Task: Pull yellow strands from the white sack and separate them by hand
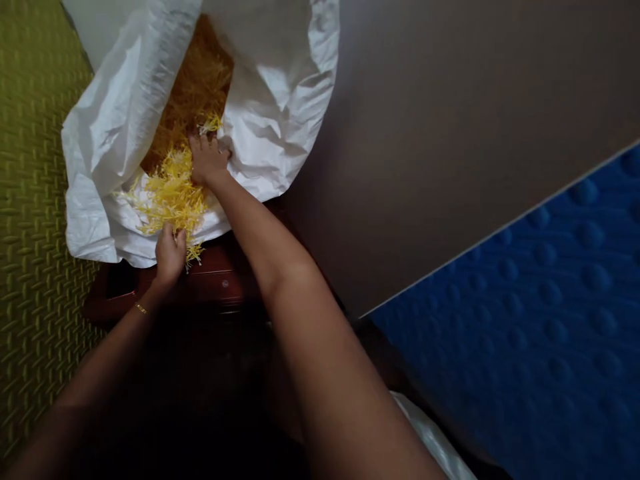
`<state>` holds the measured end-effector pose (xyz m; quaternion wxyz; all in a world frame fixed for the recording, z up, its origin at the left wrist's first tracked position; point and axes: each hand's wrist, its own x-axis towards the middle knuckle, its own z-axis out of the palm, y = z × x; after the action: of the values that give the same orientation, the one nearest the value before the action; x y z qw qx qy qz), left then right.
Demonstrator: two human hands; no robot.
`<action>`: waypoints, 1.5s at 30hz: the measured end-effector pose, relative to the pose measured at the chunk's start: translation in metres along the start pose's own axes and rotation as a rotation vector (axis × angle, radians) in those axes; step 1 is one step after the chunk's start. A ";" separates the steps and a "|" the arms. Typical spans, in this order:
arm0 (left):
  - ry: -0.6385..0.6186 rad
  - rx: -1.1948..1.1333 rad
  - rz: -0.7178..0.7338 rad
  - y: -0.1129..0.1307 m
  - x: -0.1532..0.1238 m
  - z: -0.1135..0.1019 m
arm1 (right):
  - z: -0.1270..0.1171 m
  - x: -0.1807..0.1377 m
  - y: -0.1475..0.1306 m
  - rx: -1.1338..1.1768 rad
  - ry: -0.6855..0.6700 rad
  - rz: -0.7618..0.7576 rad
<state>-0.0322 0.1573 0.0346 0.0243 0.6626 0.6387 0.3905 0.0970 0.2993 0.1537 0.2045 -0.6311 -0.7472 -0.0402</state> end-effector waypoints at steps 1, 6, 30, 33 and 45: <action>-0.006 -0.009 -0.003 0.000 -0.002 -0.001 | -0.001 -0.003 0.001 0.025 0.004 -0.008; -0.008 -0.083 0.075 -0.001 -0.011 -0.013 | -0.013 -0.041 0.013 0.257 0.161 -0.210; -0.250 -1.026 -0.541 -0.026 -0.052 -0.025 | 0.082 -0.209 -0.024 0.464 0.434 -0.187; -0.340 -1.138 -0.678 -0.022 -0.054 -0.026 | 0.088 -0.203 -0.031 0.421 0.398 -0.161; 0.196 -0.562 -0.083 -0.018 -0.048 -0.040 | 0.100 -0.211 -0.018 0.629 0.352 -0.036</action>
<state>-0.0636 0.1008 0.0294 0.1612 0.5624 0.5314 0.6127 0.0797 0.1318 -0.0097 0.5133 -0.5074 -0.6875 0.0799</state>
